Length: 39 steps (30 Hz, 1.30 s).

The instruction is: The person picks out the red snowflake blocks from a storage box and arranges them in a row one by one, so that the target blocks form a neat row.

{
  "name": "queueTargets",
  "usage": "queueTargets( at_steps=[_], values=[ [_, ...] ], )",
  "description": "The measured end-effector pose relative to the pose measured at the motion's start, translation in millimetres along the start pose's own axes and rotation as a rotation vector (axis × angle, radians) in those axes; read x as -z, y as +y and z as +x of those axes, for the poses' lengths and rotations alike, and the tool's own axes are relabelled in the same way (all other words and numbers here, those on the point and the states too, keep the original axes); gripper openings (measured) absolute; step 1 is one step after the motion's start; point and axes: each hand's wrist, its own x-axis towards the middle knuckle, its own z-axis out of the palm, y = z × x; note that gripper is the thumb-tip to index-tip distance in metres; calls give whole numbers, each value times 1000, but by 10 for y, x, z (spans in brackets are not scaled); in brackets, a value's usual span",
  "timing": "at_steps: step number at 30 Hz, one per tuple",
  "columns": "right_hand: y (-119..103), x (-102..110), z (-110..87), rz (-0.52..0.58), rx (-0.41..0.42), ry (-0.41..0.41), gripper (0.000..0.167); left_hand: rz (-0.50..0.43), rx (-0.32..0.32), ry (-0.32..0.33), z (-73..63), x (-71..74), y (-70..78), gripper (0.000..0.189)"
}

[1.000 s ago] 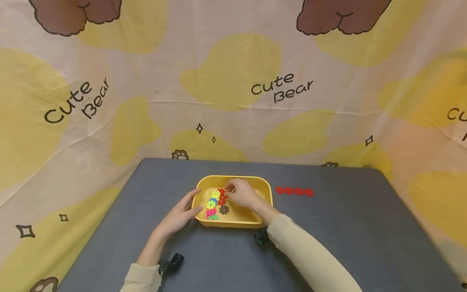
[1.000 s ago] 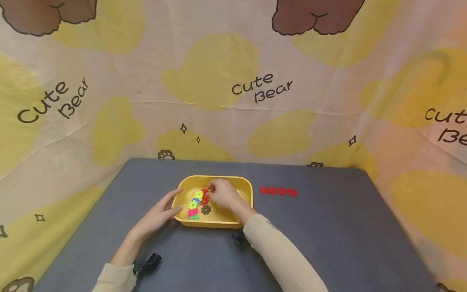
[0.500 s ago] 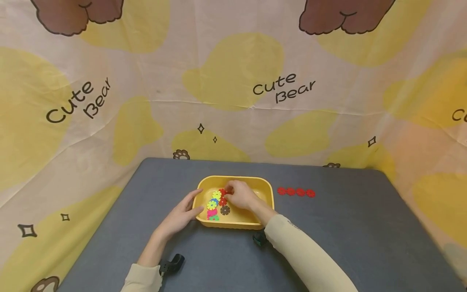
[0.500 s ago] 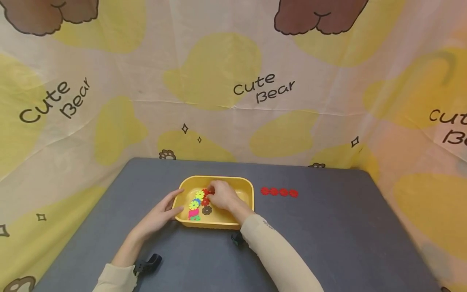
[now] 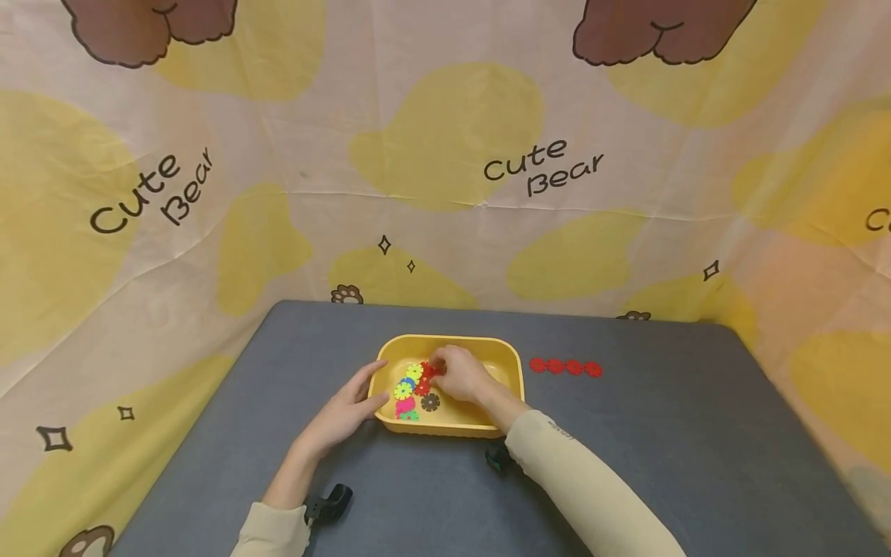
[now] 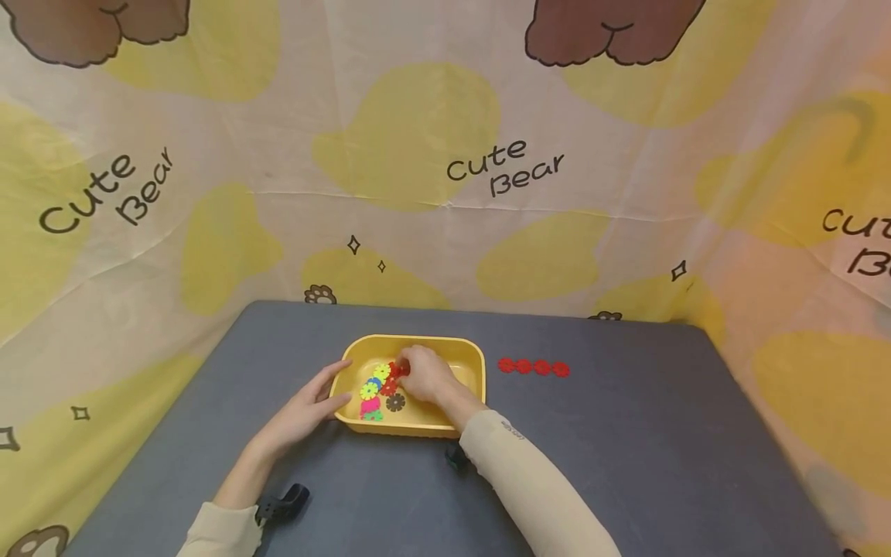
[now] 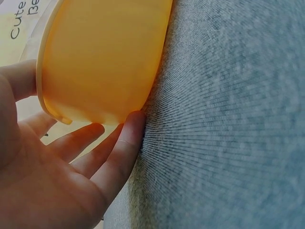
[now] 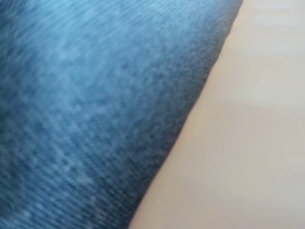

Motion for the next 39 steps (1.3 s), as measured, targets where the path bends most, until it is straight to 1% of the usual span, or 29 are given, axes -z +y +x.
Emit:
queueTargets(
  at_steps=[5,12,15,18,24,32,35,39],
  values=[
    [-16,12,-14,-57,1,-10,21,5,-9,2,11,2,14,63],
    [-16,39,-40,-38,-28,-35,24,16,-18,2,28,-10,16,64],
    [-10,49,-51,-35,-32,-45,26,23,-20,4,27,-15,15,64],
    [-9,62,-56,-35,-29,-51,26,11,-20,4,28,-19,20,64],
    [-29,96,-74,-56,-17,-63,24,-23,-16,1,25,-21,39,64],
    [-28,115,-114,-76,22,-78,17,-3,-24,5,16,-20,24,64],
    [-19,117,-137,-82,49,-72,17,-3,-20,9,12,-23,20,63],
    [9,117,-165,-78,63,-53,20,0,-18,12,-2,-21,14,63]
  ],
)
